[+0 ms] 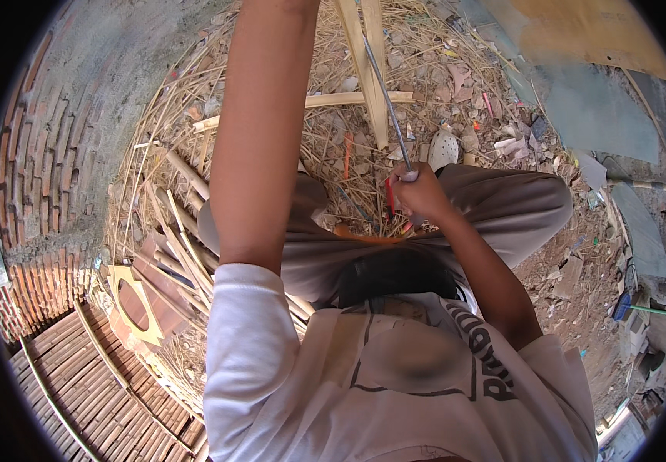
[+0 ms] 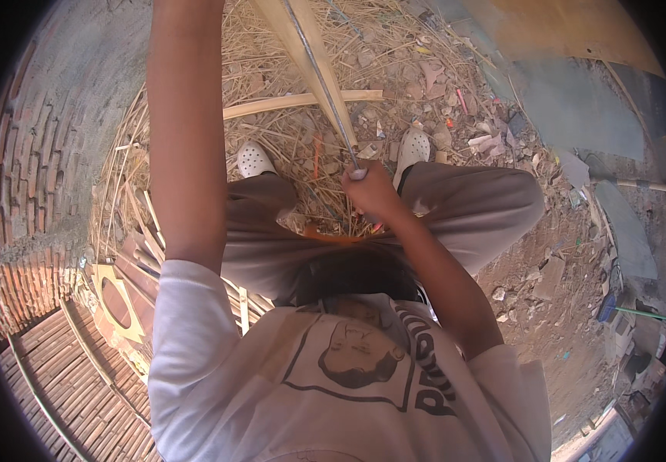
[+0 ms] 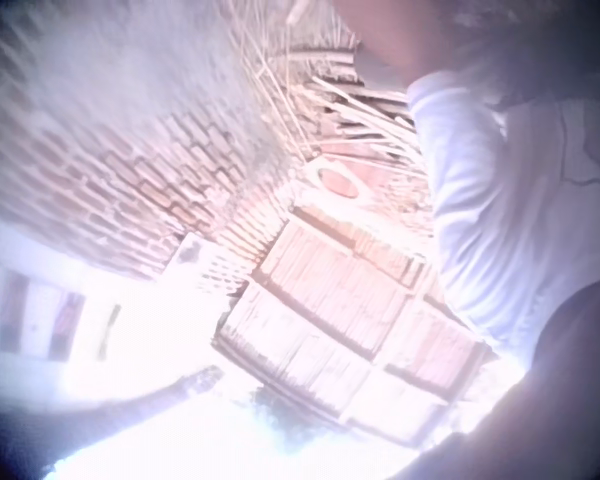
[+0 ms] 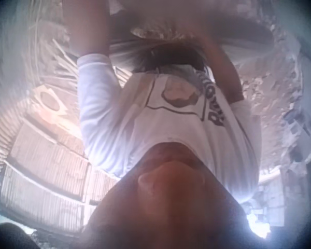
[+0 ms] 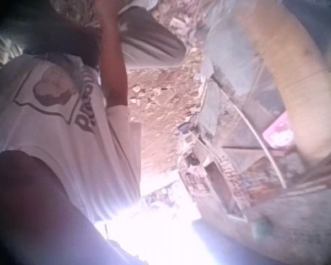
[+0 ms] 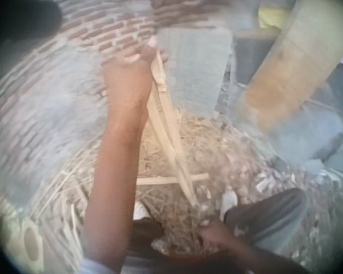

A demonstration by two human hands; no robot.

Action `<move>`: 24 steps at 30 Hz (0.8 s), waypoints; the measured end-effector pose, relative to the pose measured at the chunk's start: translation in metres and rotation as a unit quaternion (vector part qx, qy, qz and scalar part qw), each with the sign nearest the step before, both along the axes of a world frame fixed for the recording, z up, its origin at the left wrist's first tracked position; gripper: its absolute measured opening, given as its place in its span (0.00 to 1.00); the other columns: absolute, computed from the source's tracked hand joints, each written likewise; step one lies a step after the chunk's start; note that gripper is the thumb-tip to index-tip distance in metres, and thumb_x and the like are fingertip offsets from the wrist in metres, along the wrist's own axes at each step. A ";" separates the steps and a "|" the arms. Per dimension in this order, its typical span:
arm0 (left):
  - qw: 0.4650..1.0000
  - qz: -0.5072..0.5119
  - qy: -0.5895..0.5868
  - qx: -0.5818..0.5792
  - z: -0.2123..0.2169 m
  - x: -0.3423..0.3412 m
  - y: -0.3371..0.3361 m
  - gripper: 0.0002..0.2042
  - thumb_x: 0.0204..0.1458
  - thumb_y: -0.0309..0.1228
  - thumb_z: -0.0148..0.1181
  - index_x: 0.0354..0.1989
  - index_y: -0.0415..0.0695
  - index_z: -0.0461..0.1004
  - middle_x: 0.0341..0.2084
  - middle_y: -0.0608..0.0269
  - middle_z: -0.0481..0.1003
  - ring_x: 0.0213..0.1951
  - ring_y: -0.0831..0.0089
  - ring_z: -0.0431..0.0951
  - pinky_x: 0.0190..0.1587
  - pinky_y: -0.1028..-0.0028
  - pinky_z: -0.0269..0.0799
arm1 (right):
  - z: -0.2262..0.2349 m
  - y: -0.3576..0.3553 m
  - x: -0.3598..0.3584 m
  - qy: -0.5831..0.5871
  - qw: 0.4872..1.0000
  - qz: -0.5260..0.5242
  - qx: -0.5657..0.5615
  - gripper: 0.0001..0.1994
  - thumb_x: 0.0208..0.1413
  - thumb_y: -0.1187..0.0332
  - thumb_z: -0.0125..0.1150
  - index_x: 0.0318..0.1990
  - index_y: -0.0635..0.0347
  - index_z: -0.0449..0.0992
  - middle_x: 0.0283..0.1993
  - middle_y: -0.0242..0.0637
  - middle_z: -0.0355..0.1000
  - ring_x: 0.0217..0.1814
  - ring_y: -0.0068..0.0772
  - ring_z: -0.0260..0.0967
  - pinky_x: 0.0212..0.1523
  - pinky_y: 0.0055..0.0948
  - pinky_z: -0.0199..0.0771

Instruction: The person sits on the ground and uses a machete and a wooden mallet to split bamboo poles into thin strips. They repeatedly position the bamboo, strike the machete with the mallet, and separate the resulting strips.

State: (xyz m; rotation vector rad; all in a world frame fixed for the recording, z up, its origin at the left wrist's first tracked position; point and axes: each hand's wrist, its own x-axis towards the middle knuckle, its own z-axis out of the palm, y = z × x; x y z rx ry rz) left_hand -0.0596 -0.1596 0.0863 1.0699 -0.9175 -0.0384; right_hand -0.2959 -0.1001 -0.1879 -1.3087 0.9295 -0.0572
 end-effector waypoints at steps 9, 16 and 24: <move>0.997 -0.074 -0.015 0.034 0.001 -0.001 0.026 0.25 0.58 0.38 0.62 0.57 0.30 0.69 0.47 0.46 0.77 0.48 0.62 0.79 0.50 0.70 0.77 | 0.020 0.019 -0.025 -0.293 0.803 0.115 0.507 0.05 0.48 0.77 0.57 0.33 0.62 0.69 0.12 0.27 0.55 0.09 0.23 0.54 0.14 0.29 0.59; 0.990 -0.110 0.038 0.076 0.007 0.002 0.035 0.26 0.59 0.40 0.61 0.58 0.31 0.69 0.49 0.46 0.76 0.50 0.62 0.78 0.54 0.66 0.76 | 0.035 0.026 -0.006 -0.167 0.950 0.005 0.262 0.07 0.50 0.78 0.61 0.35 0.63 0.69 0.15 0.29 0.61 0.10 0.24 0.59 0.15 0.33 0.63; 0.998 -0.060 -0.024 0.018 -0.006 0.012 0.025 0.18 0.59 0.35 0.61 0.49 0.30 0.75 0.37 0.52 0.79 0.39 0.69 0.80 0.43 0.72 0.75 | 0.032 -0.003 -0.010 0.066 0.934 -0.027 -0.350 0.14 0.48 0.66 0.65 0.38 0.67 0.73 0.24 0.53 0.74 0.30 0.55 0.77 0.32 0.44 0.75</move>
